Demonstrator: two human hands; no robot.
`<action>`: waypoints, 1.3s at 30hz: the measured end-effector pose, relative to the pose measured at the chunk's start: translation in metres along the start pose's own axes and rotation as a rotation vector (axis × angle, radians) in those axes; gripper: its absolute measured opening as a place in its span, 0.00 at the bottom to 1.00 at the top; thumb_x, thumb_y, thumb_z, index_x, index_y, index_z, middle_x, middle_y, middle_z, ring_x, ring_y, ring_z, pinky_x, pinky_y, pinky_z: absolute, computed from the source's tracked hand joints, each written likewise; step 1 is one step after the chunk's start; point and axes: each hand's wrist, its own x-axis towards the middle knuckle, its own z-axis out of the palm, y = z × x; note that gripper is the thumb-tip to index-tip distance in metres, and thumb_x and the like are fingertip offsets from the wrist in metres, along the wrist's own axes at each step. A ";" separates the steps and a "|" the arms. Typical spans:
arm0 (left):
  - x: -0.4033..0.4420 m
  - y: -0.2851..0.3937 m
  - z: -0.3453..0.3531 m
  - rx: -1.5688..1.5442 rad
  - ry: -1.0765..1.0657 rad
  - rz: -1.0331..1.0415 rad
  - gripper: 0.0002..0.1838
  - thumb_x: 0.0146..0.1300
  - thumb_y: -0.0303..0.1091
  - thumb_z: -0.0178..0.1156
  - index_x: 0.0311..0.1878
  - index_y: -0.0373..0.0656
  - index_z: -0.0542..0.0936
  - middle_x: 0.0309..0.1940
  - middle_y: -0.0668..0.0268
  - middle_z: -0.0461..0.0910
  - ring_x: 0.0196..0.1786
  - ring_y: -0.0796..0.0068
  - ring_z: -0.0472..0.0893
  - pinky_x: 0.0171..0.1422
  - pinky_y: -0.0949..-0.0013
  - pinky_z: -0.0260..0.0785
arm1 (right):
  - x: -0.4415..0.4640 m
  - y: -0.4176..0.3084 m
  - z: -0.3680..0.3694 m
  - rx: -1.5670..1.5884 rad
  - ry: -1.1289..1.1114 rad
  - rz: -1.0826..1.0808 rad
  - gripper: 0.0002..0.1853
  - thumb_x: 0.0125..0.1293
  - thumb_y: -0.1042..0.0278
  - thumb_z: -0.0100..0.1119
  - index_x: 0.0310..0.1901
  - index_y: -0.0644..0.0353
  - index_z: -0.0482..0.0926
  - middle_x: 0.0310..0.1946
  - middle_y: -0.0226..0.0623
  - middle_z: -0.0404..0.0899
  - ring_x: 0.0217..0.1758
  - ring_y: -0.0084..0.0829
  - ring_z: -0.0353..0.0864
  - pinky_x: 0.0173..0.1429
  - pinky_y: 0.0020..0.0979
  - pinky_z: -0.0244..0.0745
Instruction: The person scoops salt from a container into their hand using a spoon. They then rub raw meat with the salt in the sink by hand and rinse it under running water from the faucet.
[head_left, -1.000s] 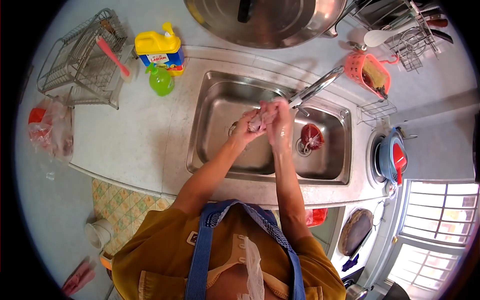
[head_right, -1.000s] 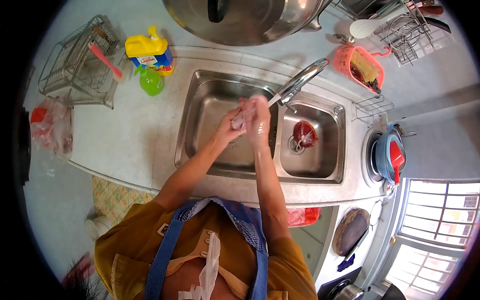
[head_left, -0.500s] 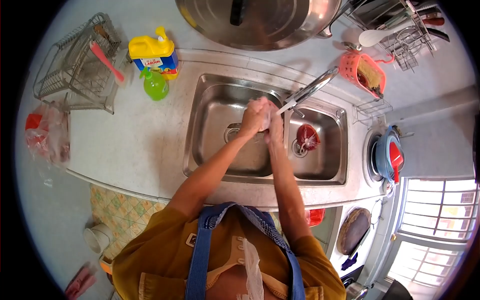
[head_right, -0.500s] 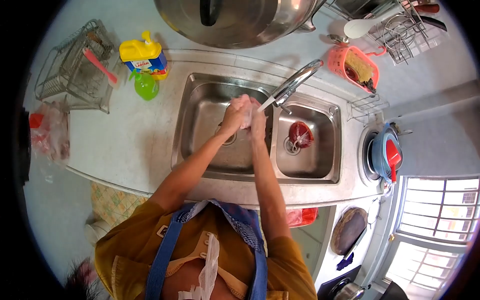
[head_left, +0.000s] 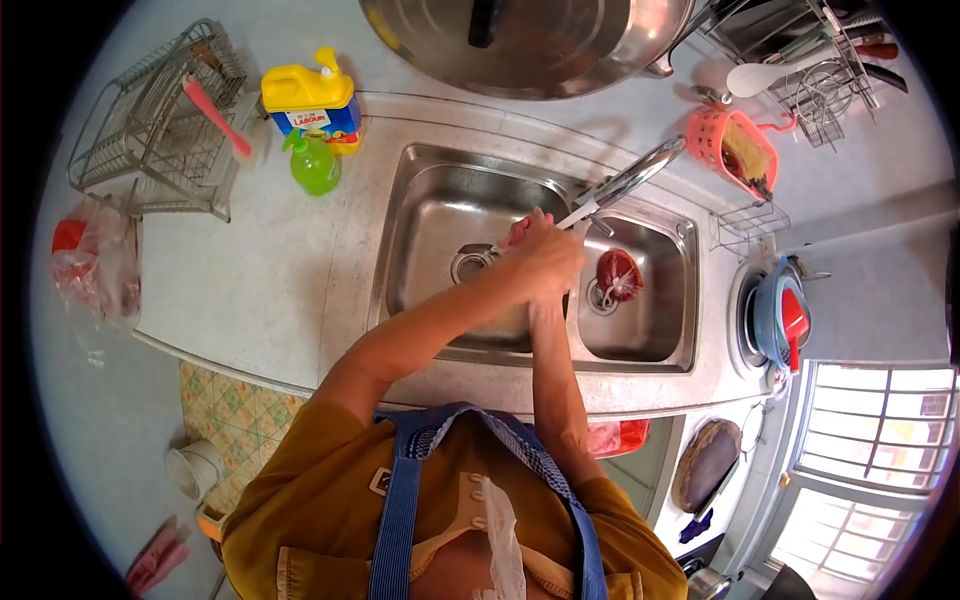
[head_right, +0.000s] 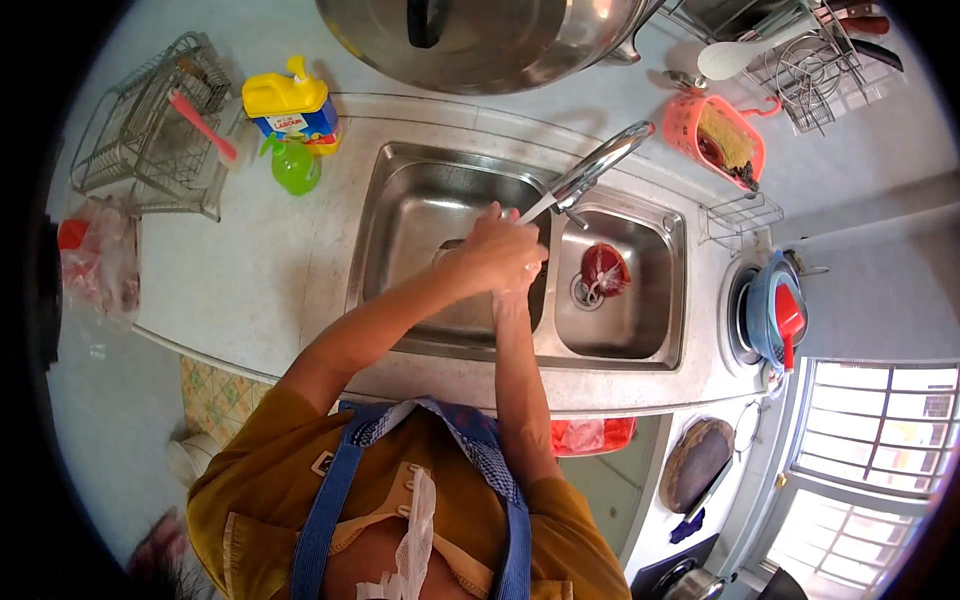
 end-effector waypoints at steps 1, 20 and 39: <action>-0.008 -0.001 -0.035 -0.284 0.030 0.055 0.09 0.58 0.37 0.56 0.39 0.45 0.79 0.33 0.66 0.78 0.35 0.73 0.78 0.42 0.65 0.67 | 0.000 0.001 0.003 0.004 0.012 0.005 0.17 0.64 0.62 0.41 0.48 0.61 0.72 0.45 0.38 0.75 0.47 0.34 0.75 0.52 0.34 0.71; -0.034 -0.045 0.043 -2.671 -0.065 -0.326 0.22 0.62 0.55 0.48 0.45 0.46 0.73 0.42 0.61 0.75 0.47 0.59 0.75 0.58 0.57 0.65 | -0.028 0.015 0.047 -1.827 -0.347 -1.171 0.07 0.49 0.73 0.57 0.32 0.60 0.76 0.37 0.40 0.74 0.42 0.41 0.73 0.49 0.37 0.69; -0.027 -0.047 0.044 -1.372 0.318 -0.555 0.12 0.65 0.39 0.47 0.42 0.40 0.73 0.27 0.63 0.76 0.28 0.76 0.75 0.33 0.73 0.69 | 0.013 0.004 0.021 -0.510 -0.024 -0.011 0.19 0.60 0.69 0.52 0.53 0.62 0.70 0.44 0.34 0.75 0.46 0.29 0.75 0.50 0.28 0.70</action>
